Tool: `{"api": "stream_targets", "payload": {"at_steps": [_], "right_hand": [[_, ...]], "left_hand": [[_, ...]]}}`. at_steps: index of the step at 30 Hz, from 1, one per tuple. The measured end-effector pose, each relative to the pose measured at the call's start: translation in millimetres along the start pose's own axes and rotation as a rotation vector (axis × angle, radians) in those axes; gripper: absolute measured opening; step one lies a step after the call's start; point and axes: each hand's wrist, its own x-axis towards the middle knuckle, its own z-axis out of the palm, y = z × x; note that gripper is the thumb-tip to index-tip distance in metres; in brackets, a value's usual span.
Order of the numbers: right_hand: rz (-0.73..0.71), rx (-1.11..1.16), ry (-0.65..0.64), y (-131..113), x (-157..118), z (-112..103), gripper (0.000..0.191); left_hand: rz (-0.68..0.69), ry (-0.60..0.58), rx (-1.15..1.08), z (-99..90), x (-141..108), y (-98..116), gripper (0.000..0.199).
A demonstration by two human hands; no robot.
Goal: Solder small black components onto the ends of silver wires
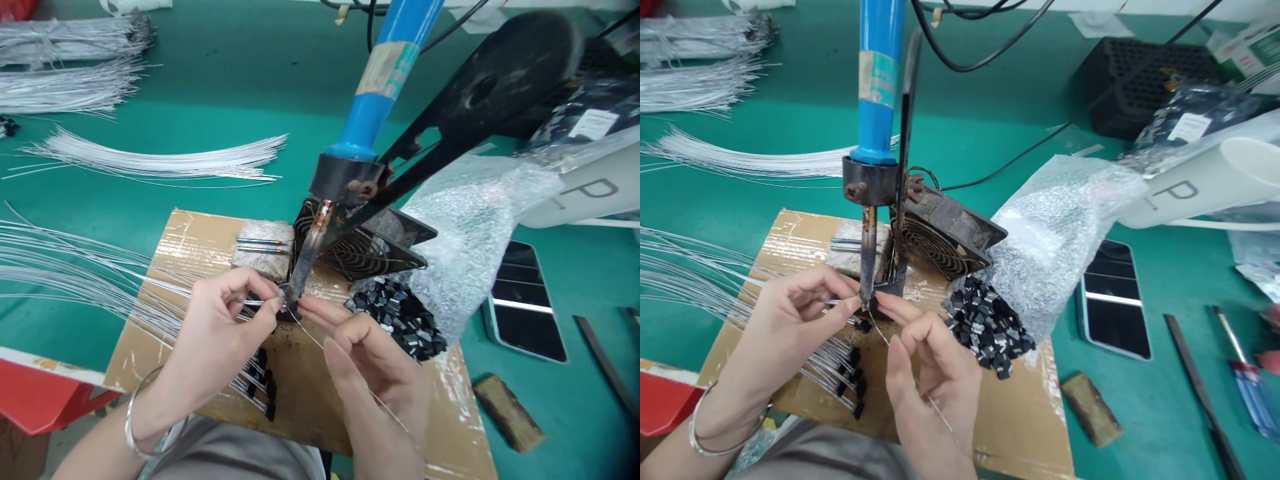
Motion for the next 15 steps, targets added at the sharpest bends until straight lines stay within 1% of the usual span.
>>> {"api": "stream_targets", "payload": {"at_steps": [2,6,10,15], "right_hand": [[0.013,0.011,0.023,-1.0,-0.5,1.2,0.031],[-0.003,0.013,-0.01,-2.8,-1.6,2.5,0.03],[0.056,0.027,0.071,-8.4,-2.8,7.4,0.031],[0.061,0.055,0.075,-12.0,-3.4,10.7,0.031]], "left_hand": [[-0.008,0.001,-0.003,-0.3,0.5,0.2,0.008],[-0.016,0.0,-0.005,-0.5,0.6,0.5,0.008],[-0.011,-0.008,-0.011,-0.6,-0.4,0.7,0.008],[0.0,0.001,-0.017,-0.7,0.1,1.9,0.008]]}}
